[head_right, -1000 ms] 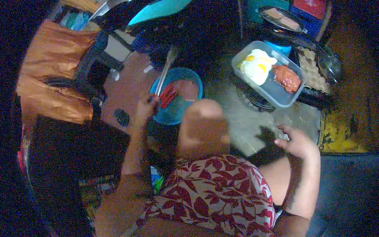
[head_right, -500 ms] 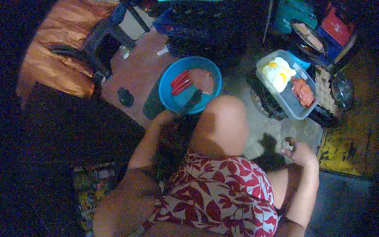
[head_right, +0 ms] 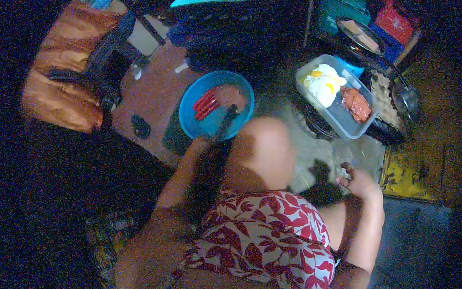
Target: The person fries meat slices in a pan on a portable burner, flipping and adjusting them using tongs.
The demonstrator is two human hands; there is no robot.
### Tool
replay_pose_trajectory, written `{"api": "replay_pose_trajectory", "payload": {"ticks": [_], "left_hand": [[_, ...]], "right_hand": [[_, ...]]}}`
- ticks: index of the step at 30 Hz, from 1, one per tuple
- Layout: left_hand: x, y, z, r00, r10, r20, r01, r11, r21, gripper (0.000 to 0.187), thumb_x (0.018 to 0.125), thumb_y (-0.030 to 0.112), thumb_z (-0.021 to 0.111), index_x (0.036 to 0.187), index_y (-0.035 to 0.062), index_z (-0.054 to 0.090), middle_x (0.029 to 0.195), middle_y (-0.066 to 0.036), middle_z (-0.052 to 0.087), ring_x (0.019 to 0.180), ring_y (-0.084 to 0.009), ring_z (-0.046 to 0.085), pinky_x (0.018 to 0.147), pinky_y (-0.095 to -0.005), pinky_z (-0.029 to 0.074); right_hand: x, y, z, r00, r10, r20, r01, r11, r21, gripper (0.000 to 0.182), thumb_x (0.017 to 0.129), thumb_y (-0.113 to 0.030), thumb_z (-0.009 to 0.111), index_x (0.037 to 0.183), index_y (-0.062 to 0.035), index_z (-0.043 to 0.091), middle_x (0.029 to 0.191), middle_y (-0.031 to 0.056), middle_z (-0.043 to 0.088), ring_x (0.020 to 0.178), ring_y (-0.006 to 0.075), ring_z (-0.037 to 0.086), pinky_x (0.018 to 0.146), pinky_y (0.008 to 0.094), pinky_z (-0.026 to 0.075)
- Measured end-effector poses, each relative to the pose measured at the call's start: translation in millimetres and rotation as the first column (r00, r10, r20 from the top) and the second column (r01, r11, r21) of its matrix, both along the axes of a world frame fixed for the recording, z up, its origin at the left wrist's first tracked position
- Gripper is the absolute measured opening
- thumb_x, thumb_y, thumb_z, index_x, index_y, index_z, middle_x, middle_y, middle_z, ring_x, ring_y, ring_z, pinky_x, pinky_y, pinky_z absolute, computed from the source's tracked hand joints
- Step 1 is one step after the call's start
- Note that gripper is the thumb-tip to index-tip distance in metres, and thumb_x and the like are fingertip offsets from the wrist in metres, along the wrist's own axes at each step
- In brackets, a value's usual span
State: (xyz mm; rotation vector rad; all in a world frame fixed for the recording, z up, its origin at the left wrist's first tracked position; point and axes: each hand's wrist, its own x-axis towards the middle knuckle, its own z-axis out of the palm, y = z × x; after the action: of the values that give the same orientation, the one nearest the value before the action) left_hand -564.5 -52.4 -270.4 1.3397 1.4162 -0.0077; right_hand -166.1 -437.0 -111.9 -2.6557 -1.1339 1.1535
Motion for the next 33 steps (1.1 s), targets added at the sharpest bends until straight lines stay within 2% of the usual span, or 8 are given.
{"api": "replay_pose_trajectory", "payload": {"ticks": [6, 9, 15, 17, 22, 25, 28, 33], "left_hand": [[-14.5, -17.5, 40.2, 0.999, 0.008, 0.032, -0.011, 0.994, 0.109, 0.019, 0.094, 0.018, 0.063, 0.098, -0.0005, 0.063, 0.069, -0.008, 0.058, 0.052, -0.0200, 0.054, 0.043, -0.0367, 0.044], [-17.4, -11.0, 58.9, 0.978, 0.090, 0.187, -0.108, 0.990, 0.089, 0.019, 0.095, 0.018, 0.062, 0.103, 0.0011, 0.063, 0.070, -0.007, 0.058, 0.053, -0.0180, 0.055, 0.045, -0.0337, 0.045], [1.4, -5.1, 156.1, 0.979, -0.009, 0.201, -0.024, 0.987, 0.160, 0.020, 0.096, 0.017, 0.060, 0.109, 0.0026, 0.063, 0.072, -0.004, 0.059, 0.054, -0.0128, 0.055, 0.047, -0.0291, 0.047], [15.7, -4.5, 178.8, 0.968, -0.023, 0.250, -0.025, 0.982, 0.185, 0.021, 0.096, 0.017, 0.059, 0.112, 0.0032, 0.063, 0.073, -0.003, 0.059, 0.053, -0.0108, 0.054, 0.046, -0.0265, 0.045], [96.4, -14.1, 237.0, 0.906, -0.210, 0.368, 0.129, 0.964, 0.233, 0.023, 0.097, 0.017, 0.059, 0.115, 0.0023, 0.062, 0.075, -0.003, 0.061, 0.051, -0.0105, 0.053, 0.045, -0.0248, 0.043], [168.2, -4.1, 256.4, 0.868, -0.415, 0.273, 0.261, 0.849, 0.459, 0.021, 0.096, 0.017, 0.059, 0.109, 0.0005, 0.061, 0.072, -0.003, 0.060, 0.055, -0.0120, 0.055, 0.046, -0.0262, 0.044], [245.0, -1.2, 275.1, 0.807, -0.517, 0.285, 0.370, 0.819, 0.438, 0.020, 0.096, 0.019, 0.060, 0.107, 0.0020, 0.062, 0.071, -0.004, 0.059, 0.055, -0.0122, 0.056, 0.046, -0.0274, 0.045], [369.5, -5.5, 290.3, 0.783, -0.524, 0.336, 0.359, 0.821, 0.444, 0.020, 0.096, 0.020, 0.060, 0.105, 0.0029, 0.061, 0.069, -0.005, 0.058, 0.054, -0.0142, 0.056, 0.047, -0.0298, 0.046]], "right_hand": [[-18.6, 16.0, 37.6, 1.000, 0.027, 0.006, -0.027, 1.000, -0.014, 0.058, 0.086, -0.031, 0.072, 0.135, -0.0049, 0.053, 0.120, 0.0236, 0.065, 0.111, 0.0360, 0.063, 0.094, 0.0409, 0.048], [-22.1, 14.7, 44.3, 0.998, 0.057, 0.021, -0.058, 0.996, 0.061, 0.060, 0.086, -0.033, 0.072, 0.135, -0.0052, 0.053, 0.122, 0.0248, 0.063, 0.114, 0.0388, 0.061, 0.095, 0.0425, 0.048], [-19.1, 7.6, 50.3, 0.991, 0.112, 0.070, -0.121, 0.982, 0.146, 0.060, 0.085, -0.035, 0.071, 0.135, -0.0061, 0.054, 0.126, 0.0244, 0.060, 0.117, 0.0399, 0.058, 0.099, 0.0432, 0.046], [-25.1, 11.5, 66.4, 0.991, 0.117, 0.066, -0.121, 0.991, 0.058, 0.060, 0.086, -0.035, 0.070, 0.135, -0.0062, 0.053, 0.129, 0.0227, 0.059, 0.119, 0.0392, 0.056, 0.101, 0.0426, 0.045], [-18.2, 0.0, 64.5, 0.993, 0.119, 0.025, -0.121, 0.987, 0.109, 0.060, 0.085, -0.038, 0.070, 0.134, -0.0064, 0.054, 0.128, 0.0206, 0.060, 0.118, 0.0387, 0.057, 0.100, 0.0426, 0.045], [-14.8, -4.6, 66.1, 0.986, 0.161, 0.035, -0.165, 0.972, 0.168, 0.059, 0.085, -0.039, 0.069, 0.132, -0.0062, 0.055, 0.126, 0.0202, 0.061, 0.116, 0.0387, 0.058, 0.099, 0.0429, 0.046], [-7.6, -6.7, 56.3, 0.982, 0.183, 0.052, -0.190, 0.957, 0.218, 0.057, 0.085, -0.039, 0.069, 0.129, -0.0059, 0.057, 0.122, 0.0207, 0.063, 0.112, 0.0386, 0.060, 0.096, 0.0433, 0.048], [1.5, -17.5, 51.3, 0.976, 0.214, 0.045, -0.218, 0.939, 0.266, 0.052, 0.085, -0.036, 0.069, 0.127, -0.0081, 0.057, 0.118, 0.0194, 0.065, 0.109, 0.0377, 0.062, 0.092, 0.0446, 0.050]]}}
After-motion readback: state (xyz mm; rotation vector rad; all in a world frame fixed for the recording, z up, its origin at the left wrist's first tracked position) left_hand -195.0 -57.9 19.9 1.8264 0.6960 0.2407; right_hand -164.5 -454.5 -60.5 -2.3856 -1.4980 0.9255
